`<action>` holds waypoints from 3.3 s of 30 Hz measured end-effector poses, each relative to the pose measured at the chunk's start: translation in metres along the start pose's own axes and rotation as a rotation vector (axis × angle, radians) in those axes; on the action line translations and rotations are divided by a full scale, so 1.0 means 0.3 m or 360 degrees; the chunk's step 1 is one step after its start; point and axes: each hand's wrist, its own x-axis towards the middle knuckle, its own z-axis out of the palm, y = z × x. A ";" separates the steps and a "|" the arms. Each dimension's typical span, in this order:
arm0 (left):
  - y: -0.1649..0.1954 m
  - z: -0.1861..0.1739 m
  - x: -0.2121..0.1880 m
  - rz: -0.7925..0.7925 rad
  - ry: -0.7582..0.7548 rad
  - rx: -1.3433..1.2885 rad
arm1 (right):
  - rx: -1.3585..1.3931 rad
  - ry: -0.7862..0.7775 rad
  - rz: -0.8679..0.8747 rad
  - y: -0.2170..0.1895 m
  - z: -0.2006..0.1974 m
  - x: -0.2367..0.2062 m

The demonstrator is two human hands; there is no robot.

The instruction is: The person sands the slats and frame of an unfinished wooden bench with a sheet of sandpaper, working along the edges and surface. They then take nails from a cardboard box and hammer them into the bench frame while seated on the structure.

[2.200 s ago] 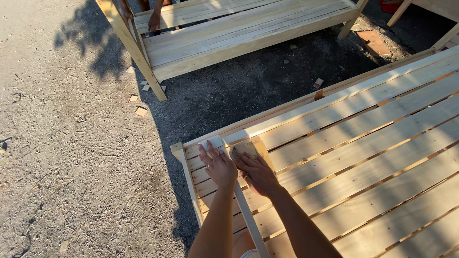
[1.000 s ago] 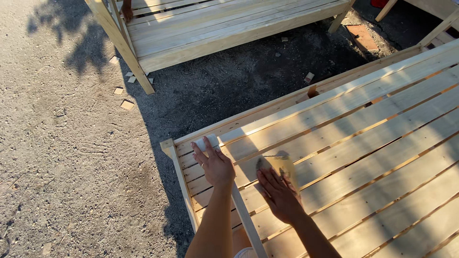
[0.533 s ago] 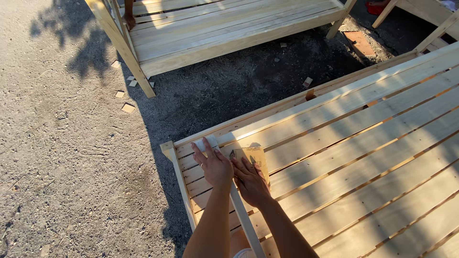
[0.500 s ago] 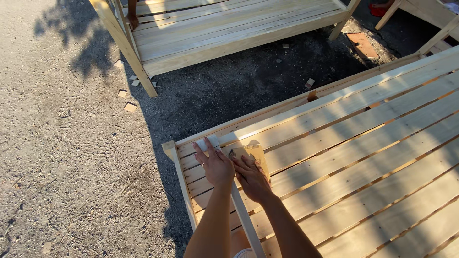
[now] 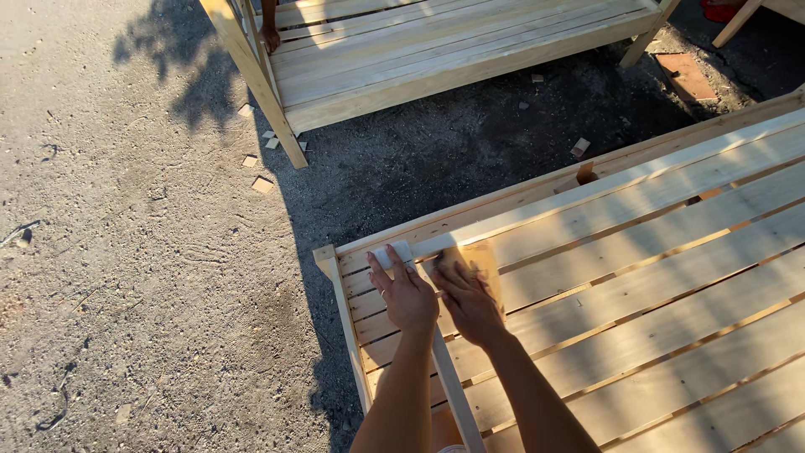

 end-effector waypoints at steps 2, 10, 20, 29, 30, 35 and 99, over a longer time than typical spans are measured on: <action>0.000 -0.006 0.007 -0.0042 -0.0058 -0.0035 | -0.0018 -0.0102 -0.0226 -0.034 0.028 0.008; -0.001 -0.014 -0.007 0.0033 0.0024 -0.0004 | -0.0504 0.0399 0.0755 0.347 -0.224 -0.087; 0.009 -0.030 -0.006 -0.0021 -0.0081 0.0004 | -0.0063 -0.0347 -0.0007 0.008 0.029 -0.027; 0.014 0.004 -0.017 -0.0034 -0.0146 0.0054 | -0.0273 0.0269 0.0448 0.214 -0.149 -0.127; 0.016 0.006 -0.018 0.0007 -0.0105 0.0048 | -0.0204 0.0119 0.0388 0.153 -0.100 -0.126; 0.031 0.001 -0.018 0.0087 -0.0082 -0.0068 | -0.0204 -0.0178 -0.0050 -0.003 0.012 -0.118; -0.019 -0.052 0.020 0.0111 0.0047 0.0026 | -0.0189 -0.0264 0.0311 -0.013 0.056 -0.020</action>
